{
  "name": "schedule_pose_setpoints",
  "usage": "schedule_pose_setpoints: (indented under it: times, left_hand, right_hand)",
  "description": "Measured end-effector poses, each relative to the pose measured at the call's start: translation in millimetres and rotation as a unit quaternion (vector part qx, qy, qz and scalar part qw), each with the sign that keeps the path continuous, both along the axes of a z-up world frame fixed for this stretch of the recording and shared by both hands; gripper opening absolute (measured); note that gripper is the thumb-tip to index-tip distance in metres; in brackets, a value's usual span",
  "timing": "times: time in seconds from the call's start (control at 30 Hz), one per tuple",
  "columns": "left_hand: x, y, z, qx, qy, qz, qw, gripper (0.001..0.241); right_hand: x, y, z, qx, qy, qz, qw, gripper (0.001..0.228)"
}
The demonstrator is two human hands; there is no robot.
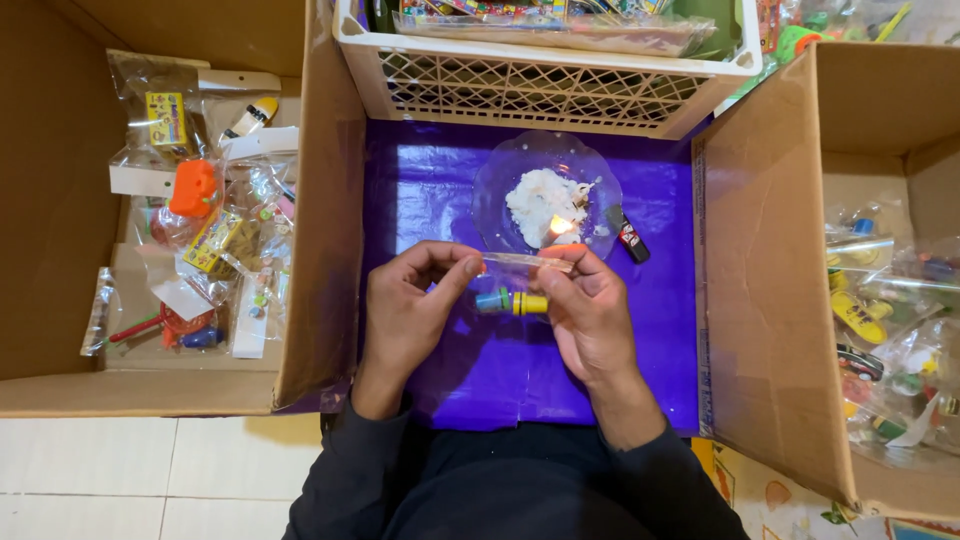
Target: Packaging small toy components into plastic bags and sealing the bags using a candle flame.
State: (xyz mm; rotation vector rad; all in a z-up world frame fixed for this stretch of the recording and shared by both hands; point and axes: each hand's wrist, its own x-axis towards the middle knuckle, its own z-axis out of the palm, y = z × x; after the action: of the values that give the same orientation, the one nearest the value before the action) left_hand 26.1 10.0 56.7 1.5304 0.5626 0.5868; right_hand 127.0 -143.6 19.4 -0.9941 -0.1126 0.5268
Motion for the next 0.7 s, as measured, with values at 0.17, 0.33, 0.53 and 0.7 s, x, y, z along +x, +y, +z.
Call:
schedule_pose_setpoints:
  times: [0.17,0.33,0.53,0.7]
  left_hand:
    - [-3.1,-6.7,4.7,0.005,-0.007,-0.011,1.000,0.008]
    - [-4.4,-4.9,4.9,0.027,-0.011,-0.014,0.999,0.007]
    - [-5.2,-3.8,0.9,0.034,-0.007,-0.014,0.999,0.007]
    - [-4.1,0.2,-2.3,0.025,0.006,-0.006,1.000,0.008]
  right_hand:
    - [-5.1,0.5,-5.5,-0.024,-0.008,-0.029,0.999,0.015]
    - [-7.8,1.3,-4.6,-0.010,0.000,-0.061,0.998,0.010]
    - [-5.6,2.1,-6.5,-0.034,0.021,-0.090,0.995,0.011]
    - [-4.1,3.4,-9.0,-0.009,0.036,-0.091,0.995,0.008]
